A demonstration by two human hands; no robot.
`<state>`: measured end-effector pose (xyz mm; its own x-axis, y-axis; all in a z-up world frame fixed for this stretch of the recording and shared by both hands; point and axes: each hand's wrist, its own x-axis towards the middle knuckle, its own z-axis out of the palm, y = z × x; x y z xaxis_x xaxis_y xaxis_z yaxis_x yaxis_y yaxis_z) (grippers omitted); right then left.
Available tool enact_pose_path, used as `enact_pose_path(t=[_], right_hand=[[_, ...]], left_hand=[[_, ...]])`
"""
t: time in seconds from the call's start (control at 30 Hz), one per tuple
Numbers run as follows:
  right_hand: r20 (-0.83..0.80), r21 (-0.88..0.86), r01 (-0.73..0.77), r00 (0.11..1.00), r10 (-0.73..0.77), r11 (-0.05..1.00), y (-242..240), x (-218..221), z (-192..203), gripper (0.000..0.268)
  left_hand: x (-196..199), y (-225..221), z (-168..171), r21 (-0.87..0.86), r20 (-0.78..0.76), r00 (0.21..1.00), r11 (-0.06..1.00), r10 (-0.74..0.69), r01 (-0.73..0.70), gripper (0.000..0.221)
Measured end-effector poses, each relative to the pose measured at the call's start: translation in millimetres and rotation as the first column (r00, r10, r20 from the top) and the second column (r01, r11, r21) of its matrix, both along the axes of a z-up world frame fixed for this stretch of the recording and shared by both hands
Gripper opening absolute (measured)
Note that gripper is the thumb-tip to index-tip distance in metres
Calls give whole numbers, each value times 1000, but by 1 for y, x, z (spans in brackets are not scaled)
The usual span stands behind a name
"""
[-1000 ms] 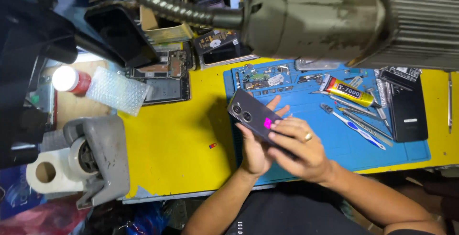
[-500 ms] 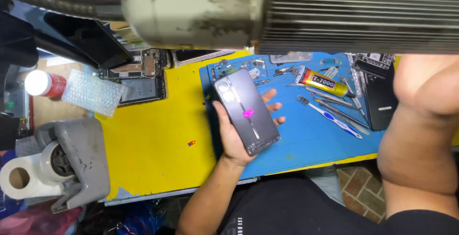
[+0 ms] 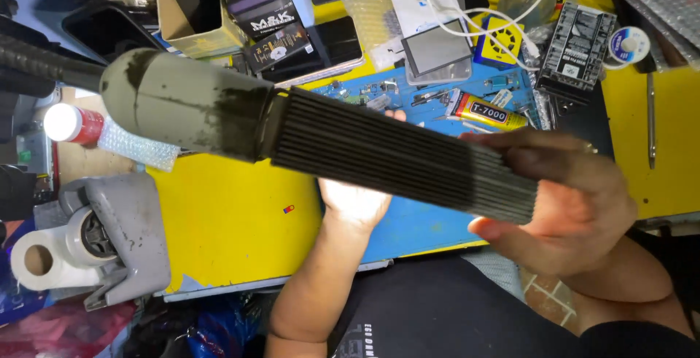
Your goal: The person holds a dark smartphone and uses a metal prying tool to work along the seam between the screen and the frame. They rotate the phone to access different edges and continue prying at the bottom edge.
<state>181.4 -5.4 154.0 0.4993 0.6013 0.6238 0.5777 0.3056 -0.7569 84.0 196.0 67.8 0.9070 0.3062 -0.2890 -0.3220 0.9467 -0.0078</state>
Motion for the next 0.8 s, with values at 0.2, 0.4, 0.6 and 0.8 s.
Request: enact_pose_path(t=[0.2, 0.4, 0.6, 0.8], right_hand=[[16, 41, -44, 999, 44, 998, 6, -10, -6, 71], [106, 3, 5, 994, -5, 1000, 3, 12, -2, 67], [72, 92, 278, 956, -285, 956, 13, 40, -6, 65], [18, 237, 65, 997, -71, 969, 35, 77, 1, 50]], left_hand=[[11, 2, 1, 53, 11, 1000, 999, 11, -11, 48], [12, 5, 1, 102, 15, 999, 993, 50, -52, 49], [11, 5, 2, 156, 12, 997, 984, 82, -83, 51], [15, -5, 25, 191, 126, 992, 980, 28, -52, 72]])
